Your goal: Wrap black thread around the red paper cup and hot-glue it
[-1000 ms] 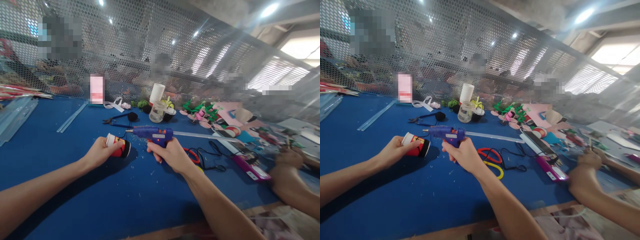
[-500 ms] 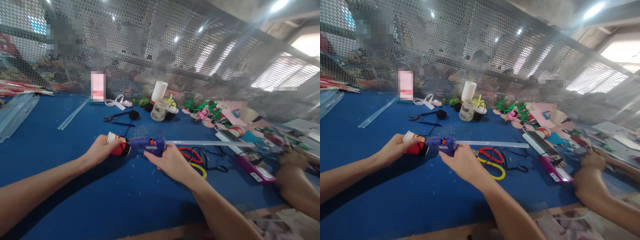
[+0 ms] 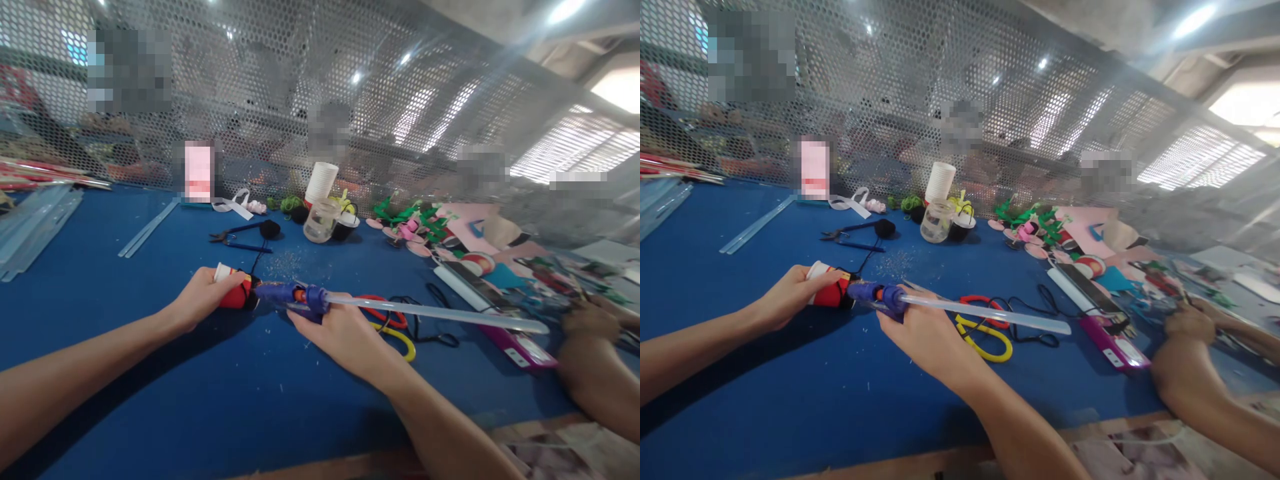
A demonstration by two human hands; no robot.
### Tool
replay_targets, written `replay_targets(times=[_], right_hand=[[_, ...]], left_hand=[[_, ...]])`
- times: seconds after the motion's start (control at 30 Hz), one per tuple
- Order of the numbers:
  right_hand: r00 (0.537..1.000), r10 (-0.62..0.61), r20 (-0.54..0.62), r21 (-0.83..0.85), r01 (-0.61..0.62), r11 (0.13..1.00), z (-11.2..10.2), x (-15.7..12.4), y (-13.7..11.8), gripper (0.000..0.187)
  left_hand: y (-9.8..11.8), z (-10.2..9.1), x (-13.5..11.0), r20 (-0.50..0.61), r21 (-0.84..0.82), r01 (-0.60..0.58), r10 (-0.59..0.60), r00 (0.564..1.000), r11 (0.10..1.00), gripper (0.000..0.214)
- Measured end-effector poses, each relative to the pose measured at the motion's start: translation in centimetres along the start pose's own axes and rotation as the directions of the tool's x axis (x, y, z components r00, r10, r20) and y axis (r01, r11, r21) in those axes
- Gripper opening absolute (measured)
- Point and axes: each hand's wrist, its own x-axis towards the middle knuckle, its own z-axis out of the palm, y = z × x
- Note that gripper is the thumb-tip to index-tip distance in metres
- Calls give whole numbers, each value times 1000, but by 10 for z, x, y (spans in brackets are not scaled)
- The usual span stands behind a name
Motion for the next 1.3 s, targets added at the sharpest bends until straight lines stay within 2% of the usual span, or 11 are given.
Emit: replay_targets(times=[0.17,0.3,0.5,0.67,0.83,1.1,1.3], right_hand=[[1000,8,30,-117,-5,993,1,-1,-1,13],[998,-55,36,-162,60,985,2,-2,0,16],[984,-137,111,-283,164,945,0,-2,3,20],[999,-4,41,-183,12,983,-5,1,-3,14],[1000,1,22,-86,1,996,-5,-2,-3,14],[995,101,-9,-93,-102,990,5,4,9,14],[991,133,23,-112,-129,985,1,1,5,16]], left_hand=[[-2,0,1,4,-32,-8,8,1000,999,32],[-2,0,0,5,-7,-21,21,1000,1000,32],[-1,1,0,-4,9,-25,25,1000,1000,32],[-4,0,1,5,21,-63,63,998,998,33],[-7,0,1,5,69,-97,97,995,993,34],[-8,-1,1,60,176,-144,135,989,974,37],[-9,-2,1,78,205,-164,151,985,965,38]])
